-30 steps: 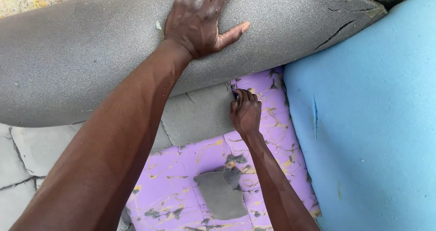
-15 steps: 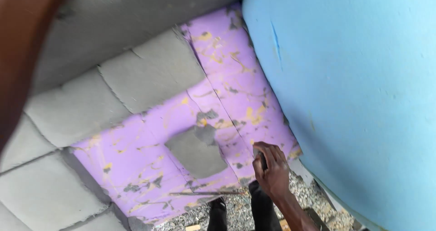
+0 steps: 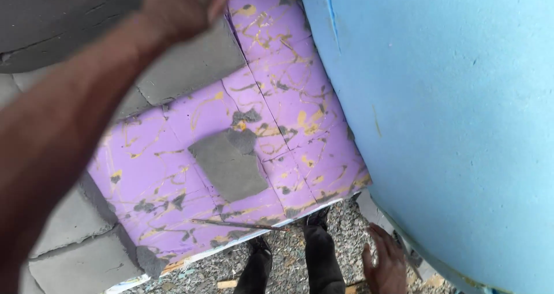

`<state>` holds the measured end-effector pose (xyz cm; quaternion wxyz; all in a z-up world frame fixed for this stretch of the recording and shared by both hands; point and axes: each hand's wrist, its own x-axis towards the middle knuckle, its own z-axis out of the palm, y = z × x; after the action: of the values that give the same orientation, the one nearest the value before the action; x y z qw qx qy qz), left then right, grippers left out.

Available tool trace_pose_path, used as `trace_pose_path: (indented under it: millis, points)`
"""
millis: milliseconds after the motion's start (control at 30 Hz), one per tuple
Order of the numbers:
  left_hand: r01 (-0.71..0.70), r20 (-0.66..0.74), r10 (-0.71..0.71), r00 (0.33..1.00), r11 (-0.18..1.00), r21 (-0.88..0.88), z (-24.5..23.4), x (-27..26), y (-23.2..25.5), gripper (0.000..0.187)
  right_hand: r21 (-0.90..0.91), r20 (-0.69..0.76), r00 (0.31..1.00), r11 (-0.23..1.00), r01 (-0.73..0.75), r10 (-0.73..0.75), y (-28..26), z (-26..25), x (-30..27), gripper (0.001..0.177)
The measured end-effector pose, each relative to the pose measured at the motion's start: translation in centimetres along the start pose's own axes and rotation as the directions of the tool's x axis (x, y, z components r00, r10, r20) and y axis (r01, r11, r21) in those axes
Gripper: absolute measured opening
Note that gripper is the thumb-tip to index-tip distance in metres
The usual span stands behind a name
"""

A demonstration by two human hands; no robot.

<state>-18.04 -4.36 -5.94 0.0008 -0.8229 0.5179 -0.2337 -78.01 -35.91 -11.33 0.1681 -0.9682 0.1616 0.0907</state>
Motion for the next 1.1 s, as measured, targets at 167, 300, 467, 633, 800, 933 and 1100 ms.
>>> trace_pose_path:
  millis: [167,300,467,633,800,933,1100]
  points:
    - [0.457,0.093,-0.447,0.890,0.870,-0.185,1.5,-7.9,5.2,0.059,0.287,-0.028,0.981,0.939,0.190,-0.190,-12.4,-0.5,15.2,0.039]
    - [0.864,0.328,-0.810,0.487,0.502,-0.045,4.6,-13.6,3.3,0.078,0.388,-0.317,0.850,0.760,0.521,-0.421,-21.4,-0.1,27.1,0.030]
    - [0.908,0.328,-0.877,0.350,0.404,0.113,8.5,-15.9,3.2,0.112,0.480,-0.300,0.845,0.696,0.534,-0.442,-29.9,2.6,39.0,0.051]
    - [0.892,0.333,-0.861,0.385,0.440,0.105,9.0,-16.1,3.3,0.087,0.536,-0.272,0.906,0.731,0.422,-0.323,-35.6,5.5,45.4,0.082]
    - [0.891,0.219,-0.885,0.410,0.440,0.110,11.7,-16.2,2.9,0.099,0.476,-0.331,0.911,0.791,0.385,-0.244,-39.5,8.9,46.7,0.109]
    - [0.882,0.110,-0.888,0.446,0.457,0.111,12.0,-16.0,2.8,0.114,0.465,-0.325,0.941,0.850,0.249,-0.098,-40.6,10.6,46.6,0.118]
    - [0.871,0.071,-0.879,0.472,0.477,0.117,14.1,-17.3,2.6,0.122,0.474,-0.235,0.972,0.875,0.104,0.012,-40.1,10.3,47.1,0.110]
